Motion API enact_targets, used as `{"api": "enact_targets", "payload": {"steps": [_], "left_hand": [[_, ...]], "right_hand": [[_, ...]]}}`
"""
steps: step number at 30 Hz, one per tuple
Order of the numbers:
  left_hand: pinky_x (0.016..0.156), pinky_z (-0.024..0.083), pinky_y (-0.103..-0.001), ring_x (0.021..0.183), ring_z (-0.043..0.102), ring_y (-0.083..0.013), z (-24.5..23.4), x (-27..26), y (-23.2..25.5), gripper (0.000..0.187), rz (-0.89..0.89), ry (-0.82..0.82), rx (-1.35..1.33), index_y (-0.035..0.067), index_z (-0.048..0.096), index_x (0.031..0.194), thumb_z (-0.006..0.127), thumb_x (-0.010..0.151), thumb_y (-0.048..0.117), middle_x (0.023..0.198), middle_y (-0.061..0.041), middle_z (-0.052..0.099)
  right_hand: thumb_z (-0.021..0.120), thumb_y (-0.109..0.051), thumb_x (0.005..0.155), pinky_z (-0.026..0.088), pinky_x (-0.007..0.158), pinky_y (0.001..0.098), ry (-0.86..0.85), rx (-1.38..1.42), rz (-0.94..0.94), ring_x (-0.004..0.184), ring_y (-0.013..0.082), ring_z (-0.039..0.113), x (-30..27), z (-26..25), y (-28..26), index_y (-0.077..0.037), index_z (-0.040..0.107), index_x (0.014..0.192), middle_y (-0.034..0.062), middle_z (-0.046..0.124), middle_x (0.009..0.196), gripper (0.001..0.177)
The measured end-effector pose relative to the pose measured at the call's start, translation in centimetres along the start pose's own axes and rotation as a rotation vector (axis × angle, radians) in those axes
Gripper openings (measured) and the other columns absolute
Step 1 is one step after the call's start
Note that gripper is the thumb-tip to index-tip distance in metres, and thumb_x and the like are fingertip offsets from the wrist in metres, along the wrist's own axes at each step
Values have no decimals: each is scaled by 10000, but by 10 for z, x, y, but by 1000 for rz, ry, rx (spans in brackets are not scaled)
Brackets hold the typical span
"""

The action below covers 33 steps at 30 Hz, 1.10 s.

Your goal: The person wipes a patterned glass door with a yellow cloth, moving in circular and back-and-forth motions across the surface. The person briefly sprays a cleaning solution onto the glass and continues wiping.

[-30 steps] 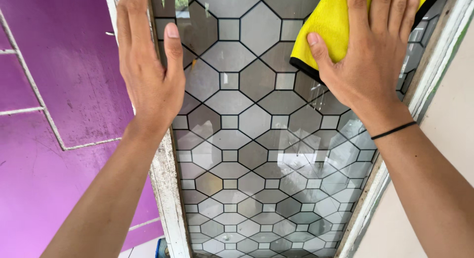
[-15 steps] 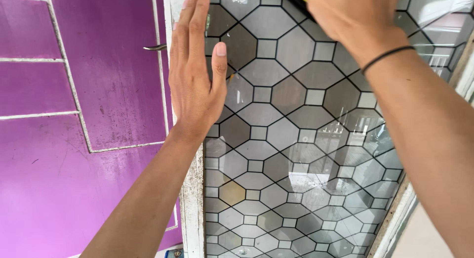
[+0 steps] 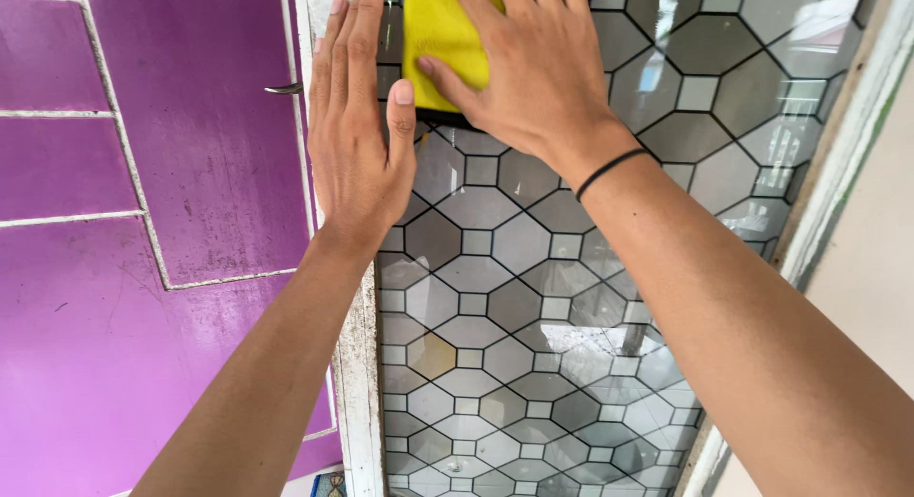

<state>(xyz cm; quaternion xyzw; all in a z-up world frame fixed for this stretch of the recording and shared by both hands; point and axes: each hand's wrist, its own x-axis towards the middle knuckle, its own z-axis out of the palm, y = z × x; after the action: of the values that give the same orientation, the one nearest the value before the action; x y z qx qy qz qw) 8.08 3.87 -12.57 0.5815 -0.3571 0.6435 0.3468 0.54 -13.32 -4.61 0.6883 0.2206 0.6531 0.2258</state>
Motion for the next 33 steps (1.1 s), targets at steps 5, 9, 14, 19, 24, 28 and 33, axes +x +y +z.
{"api": "enact_targets", "payload": {"steps": [5,9,14,19,24,28,33], "left_hand": [[1356,291,-417,1606,302,-256,-1,0,1,614,-5,-7,10,164,300,1634,180,1186,566,1681,9,377],[1363,280,-420,1606,305,-247,0,0,0,606,1,4,32,173,295,1634,173,1184,560,1682,43,375],[1368,268,-424,1607,304,-251,0,0,0,601,-3,0,-1,168,292,1636,185,1185,551,1679,48,373],[1384,248,-425,1617,303,-234,0,-2,-1,577,-3,-1,-32,164,280,1639,192,1203,532,1683,49,369],[1389,246,-422,1619,298,-235,3,-2,-3,559,0,20,-61,173,272,1640,199,1210,523,1675,44,385],[1351,233,-417,1613,292,-236,2,-5,-5,564,3,19,-87,174,260,1643,201,1213,534,1676,22,389],[1344,225,-412,1572,293,-229,3,-6,-5,553,1,30,-138,172,252,1644,208,1225,531,1682,3,383]], "right_hand": [[710,-435,1019,231,1183,603,-44,-42,-22,1409,420,395,-26,-22,16,-85,419,1559,198,462,1519,707],[720,-407,1013,152,1216,632,-107,-60,40,1445,495,348,-51,-37,46,-72,409,1594,263,419,1561,740],[685,-343,1064,129,1303,660,-149,-124,264,1510,496,306,-89,-57,87,-63,354,1598,287,378,1567,688],[649,-296,1058,84,1276,671,-134,-159,384,1543,534,232,-98,-52,73,-15,311,1617,313,315,1603,711],[690,-376,1127,48,1271,697,-192,-113,437,1581,545,90,-83,-46,34,-56,229,1697,287,188,1734,800],[700,-434,1097,40,1283,705,-242,-71,391,1602,522,56,-73,-38,2,-93,212,1734,236,146,1762,872],[722,-497,1009,78,1250,717,-281,-25,301,1582,499,50,-65,-22,-49,-138,280,1703,200,134,1745,898]]}}
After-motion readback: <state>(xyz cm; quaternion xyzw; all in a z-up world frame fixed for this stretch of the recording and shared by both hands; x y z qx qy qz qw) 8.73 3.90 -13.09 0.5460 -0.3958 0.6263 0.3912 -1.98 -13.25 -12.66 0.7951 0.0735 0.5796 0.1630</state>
